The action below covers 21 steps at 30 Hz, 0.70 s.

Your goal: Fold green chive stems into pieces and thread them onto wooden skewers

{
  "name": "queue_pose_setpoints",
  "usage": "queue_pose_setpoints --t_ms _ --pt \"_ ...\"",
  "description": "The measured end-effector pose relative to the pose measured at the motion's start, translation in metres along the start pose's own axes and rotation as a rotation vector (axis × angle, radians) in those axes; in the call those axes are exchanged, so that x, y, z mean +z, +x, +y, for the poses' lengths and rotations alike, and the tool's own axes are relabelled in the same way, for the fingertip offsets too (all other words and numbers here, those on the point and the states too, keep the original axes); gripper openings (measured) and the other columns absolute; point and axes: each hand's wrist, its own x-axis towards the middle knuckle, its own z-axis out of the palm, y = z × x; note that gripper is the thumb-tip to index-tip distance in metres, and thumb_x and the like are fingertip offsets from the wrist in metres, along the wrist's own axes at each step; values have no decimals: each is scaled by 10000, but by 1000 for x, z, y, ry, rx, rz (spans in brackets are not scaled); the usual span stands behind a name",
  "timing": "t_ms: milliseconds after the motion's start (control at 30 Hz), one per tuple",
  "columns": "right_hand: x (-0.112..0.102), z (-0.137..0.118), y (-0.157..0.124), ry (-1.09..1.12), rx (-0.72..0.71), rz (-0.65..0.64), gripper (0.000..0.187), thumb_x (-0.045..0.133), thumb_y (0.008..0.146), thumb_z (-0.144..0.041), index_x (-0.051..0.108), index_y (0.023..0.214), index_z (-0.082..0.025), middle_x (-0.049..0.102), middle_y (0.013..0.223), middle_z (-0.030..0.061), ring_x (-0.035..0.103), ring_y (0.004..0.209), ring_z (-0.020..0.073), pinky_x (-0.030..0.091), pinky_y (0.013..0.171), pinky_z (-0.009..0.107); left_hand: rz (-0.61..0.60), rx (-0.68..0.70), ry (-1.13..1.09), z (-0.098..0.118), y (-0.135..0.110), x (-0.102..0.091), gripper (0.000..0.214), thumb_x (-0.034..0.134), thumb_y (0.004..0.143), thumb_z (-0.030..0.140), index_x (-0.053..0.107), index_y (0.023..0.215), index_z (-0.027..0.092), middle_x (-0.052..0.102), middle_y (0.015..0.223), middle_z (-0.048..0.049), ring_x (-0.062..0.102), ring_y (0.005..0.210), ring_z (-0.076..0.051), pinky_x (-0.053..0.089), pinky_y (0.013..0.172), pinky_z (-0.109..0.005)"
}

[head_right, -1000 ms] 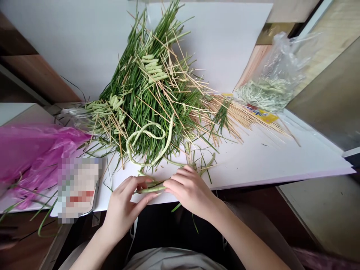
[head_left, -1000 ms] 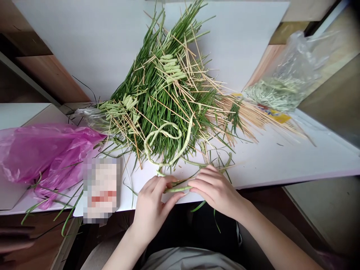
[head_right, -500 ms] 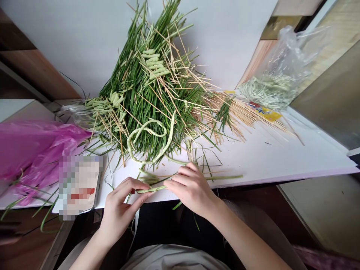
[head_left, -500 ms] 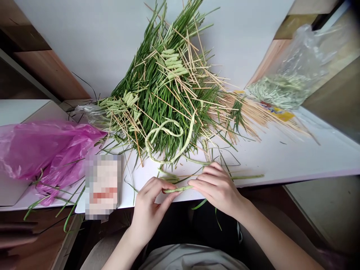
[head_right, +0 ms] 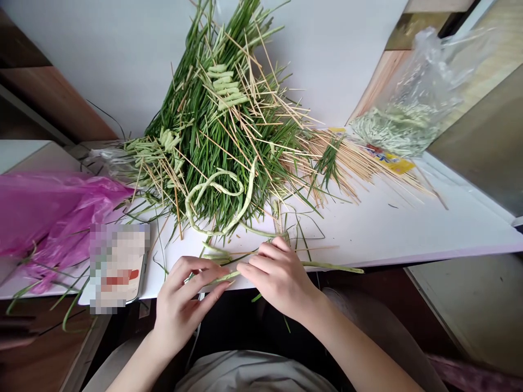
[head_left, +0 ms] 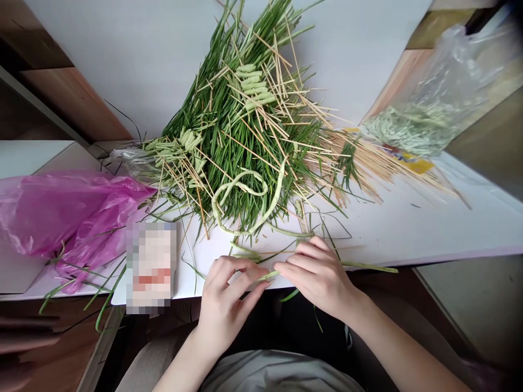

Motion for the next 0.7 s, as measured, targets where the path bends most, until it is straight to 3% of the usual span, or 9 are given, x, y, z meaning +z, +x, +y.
queue_pose_setpoints --t_ms 167,467,700 --pt "-2 -2 -1 2 -6 -5 211 596 995 -27 724 896 -162 665 642 -1 470 667 186 329 659 366 52 3 -6 5 -1 3 150 745 909 134 691 1000 242 703 909 -26 646 835 -201 508 744 -342" --pt "-2 -3 -2 -20 -16 19 185 617 993 -26 734 914 -144 664 629 -1 468 657 183 311 646 371 15 -42 5 2 -5 3 206 774 894 162 651 1049 218 713 954 -33 637 880 -211 495 793 -346" --pt "-7 -3 0 78 16 -9 145 614 1016 -53 742 979 -111 682 694 25 485 684 184 344 675 363 7 -57 10 -3 -7 -5 128 716 932 125 654 988 222 723 845 2 623 789 -194 459 749 -337"
